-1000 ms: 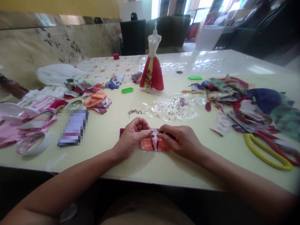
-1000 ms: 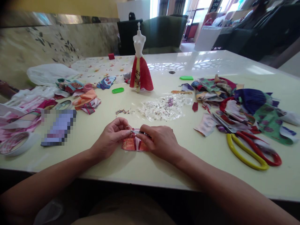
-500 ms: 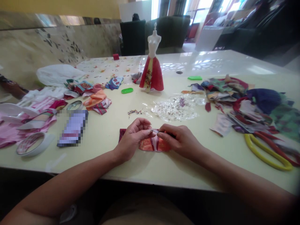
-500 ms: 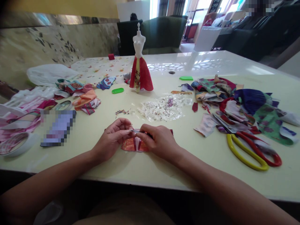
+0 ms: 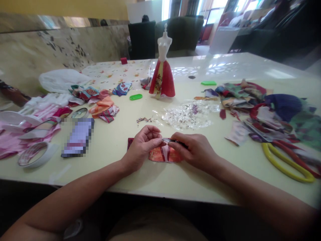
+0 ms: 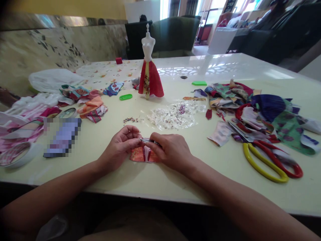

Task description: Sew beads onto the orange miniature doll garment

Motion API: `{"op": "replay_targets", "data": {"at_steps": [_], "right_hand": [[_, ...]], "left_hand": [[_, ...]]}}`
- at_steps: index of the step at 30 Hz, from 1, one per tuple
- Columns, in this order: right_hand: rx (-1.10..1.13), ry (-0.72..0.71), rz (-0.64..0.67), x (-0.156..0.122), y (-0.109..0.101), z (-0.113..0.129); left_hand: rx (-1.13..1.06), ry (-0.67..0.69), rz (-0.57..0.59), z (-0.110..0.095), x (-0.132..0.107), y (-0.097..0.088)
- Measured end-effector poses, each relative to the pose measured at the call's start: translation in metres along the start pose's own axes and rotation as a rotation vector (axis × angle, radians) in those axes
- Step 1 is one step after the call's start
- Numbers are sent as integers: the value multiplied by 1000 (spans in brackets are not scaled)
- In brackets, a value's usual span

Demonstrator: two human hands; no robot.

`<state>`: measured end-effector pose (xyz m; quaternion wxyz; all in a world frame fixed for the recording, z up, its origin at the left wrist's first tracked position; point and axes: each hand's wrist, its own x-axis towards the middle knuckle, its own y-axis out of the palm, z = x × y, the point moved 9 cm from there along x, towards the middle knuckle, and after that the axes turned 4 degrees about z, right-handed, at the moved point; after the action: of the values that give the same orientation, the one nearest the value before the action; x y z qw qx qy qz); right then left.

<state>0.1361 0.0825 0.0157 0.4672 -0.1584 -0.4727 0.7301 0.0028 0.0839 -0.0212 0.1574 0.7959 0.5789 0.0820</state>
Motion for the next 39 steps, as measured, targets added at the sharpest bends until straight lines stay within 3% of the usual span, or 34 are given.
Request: {"op": "replay_targets", "data": {"at_steps": [5,12,20,28,34,39], "right_hand": [[103,30,45,1,3,-2],[409,30,167,4,11,3],[7,13,-67,1,-13,-3],[-158,-128,-35,-3,-8,12],[-175,-120,-24,-2,-6,12],[-53,-59,15,-1,-3,5]], "left_hand": [[27,37,17,-5,0,2],[32,82,35,-11,-1,5],[14,23,-10,-8,-2,2],[11,7,27,-4,-2,4],[19,27,42,-5,-2,4],[35,36,50,-5,-2,5]]}}
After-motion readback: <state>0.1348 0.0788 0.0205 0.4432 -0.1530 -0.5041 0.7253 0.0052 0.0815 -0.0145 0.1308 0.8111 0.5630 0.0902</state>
